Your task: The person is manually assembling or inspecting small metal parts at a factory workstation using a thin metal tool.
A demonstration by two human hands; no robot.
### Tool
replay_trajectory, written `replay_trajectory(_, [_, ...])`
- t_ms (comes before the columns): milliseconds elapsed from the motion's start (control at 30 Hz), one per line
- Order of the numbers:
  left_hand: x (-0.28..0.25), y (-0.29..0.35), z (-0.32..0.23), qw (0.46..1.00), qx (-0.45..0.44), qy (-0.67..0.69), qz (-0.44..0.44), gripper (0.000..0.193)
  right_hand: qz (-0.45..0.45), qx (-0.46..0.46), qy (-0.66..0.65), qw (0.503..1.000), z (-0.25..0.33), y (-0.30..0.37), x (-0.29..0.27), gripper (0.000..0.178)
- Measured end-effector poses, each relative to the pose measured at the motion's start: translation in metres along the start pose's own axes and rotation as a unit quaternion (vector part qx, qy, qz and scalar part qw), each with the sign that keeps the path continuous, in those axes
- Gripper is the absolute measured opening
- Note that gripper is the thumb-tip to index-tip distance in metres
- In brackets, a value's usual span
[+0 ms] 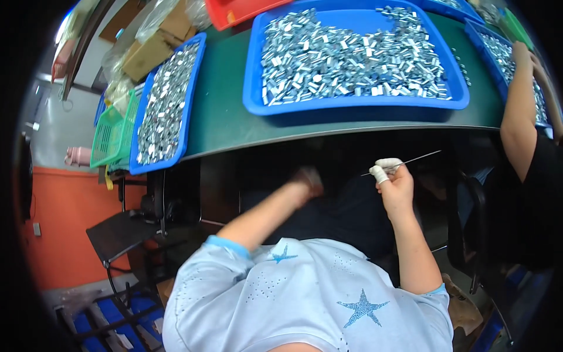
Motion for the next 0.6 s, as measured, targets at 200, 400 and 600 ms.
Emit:
replay_trajectory(200, [0.023, 0.008, 0.022, 0.925, -0.188, 0.292, -0.153, 0.015, -0.011, 0.003, 0.008, 1.000, 0.010, -0.001, 0.004, 0.010])
replay_trajectory(400, [-0.174, 0.154, -0.008, 0.839, -0.021, 0.544, 0.020, 0.012, 0.021, 0.050, -0.013, 0.998, -0.003, -0.005, 0.012, 0.010])
replay_trajectory(600, [-0.310, 0.201, 0.081, 0.858, -0.124, 0.269, -0.420, 0.009, 0.052, 0.107, -0.023, 0.993, -0.011, 0.001, 0.026, 0.011])
Point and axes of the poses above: each hand's wrist, its own y-axis away from the middle knuckle, its own x-axis out of the palm, z = x × y, the point moved 5 cm from there along -y, towards the middle knuckle, and after that the axes turned 10 degrees about -y, right-handed, at the moved point
